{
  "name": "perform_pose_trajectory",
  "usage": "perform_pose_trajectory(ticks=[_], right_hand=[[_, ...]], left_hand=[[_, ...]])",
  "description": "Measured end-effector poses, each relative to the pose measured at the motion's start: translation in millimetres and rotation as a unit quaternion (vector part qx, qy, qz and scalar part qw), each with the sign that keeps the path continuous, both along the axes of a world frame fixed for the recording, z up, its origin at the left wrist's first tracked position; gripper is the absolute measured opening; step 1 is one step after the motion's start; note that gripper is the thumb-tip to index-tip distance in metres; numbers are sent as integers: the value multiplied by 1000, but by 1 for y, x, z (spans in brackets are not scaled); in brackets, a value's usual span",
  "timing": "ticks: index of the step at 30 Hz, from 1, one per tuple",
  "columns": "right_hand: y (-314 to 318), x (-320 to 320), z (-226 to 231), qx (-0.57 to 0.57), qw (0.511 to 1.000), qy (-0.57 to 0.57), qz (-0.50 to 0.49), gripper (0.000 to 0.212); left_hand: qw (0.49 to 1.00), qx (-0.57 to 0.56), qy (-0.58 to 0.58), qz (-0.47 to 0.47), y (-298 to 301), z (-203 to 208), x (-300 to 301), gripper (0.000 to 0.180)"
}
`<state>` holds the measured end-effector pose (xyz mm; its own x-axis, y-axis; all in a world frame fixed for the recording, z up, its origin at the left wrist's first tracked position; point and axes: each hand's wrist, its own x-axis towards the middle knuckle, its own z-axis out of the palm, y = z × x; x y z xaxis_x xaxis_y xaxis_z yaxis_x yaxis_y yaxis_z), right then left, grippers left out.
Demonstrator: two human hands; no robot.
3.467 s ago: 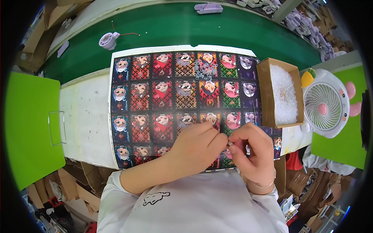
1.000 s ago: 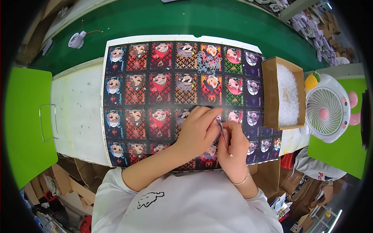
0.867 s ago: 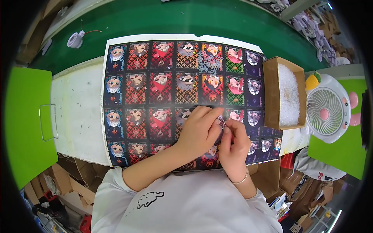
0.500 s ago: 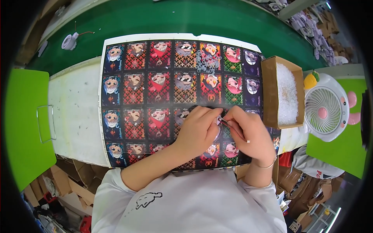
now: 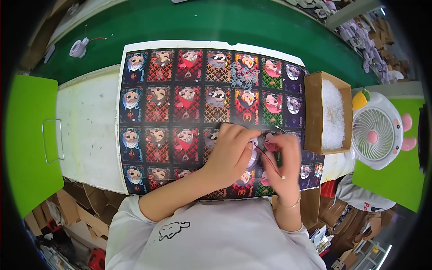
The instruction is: The person assembles small electronic components by hand, inserting circuit boards with wires into purple plastic casings at a factory workbench.
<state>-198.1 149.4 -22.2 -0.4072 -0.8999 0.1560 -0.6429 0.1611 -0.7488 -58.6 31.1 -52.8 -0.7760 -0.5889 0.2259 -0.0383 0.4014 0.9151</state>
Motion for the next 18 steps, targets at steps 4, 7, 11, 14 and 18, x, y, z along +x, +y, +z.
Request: perform_pose_trajectory(ticks=[4,7,11,14,18], right_hand=[[-12,20,1,-4,994,4,112,59],[-19,-1,6,-12,981,-6,193,54],[-38,-27,7,-45,951,-15,306,46],[-60,-34,11,-30,973,14,229,37],[-105,-42,-3,-36,980,141,137,26]], left_hand=[[997,-12,-73,28,2,15,14,39],[990,-86,-105,-45,-16,30,39,44],[980,-90,-117,-134,-24,41,62,51],[972,-17,-149,-179,-22,52,71,47],[935,235,-17,-265,-11,52,63,32]])
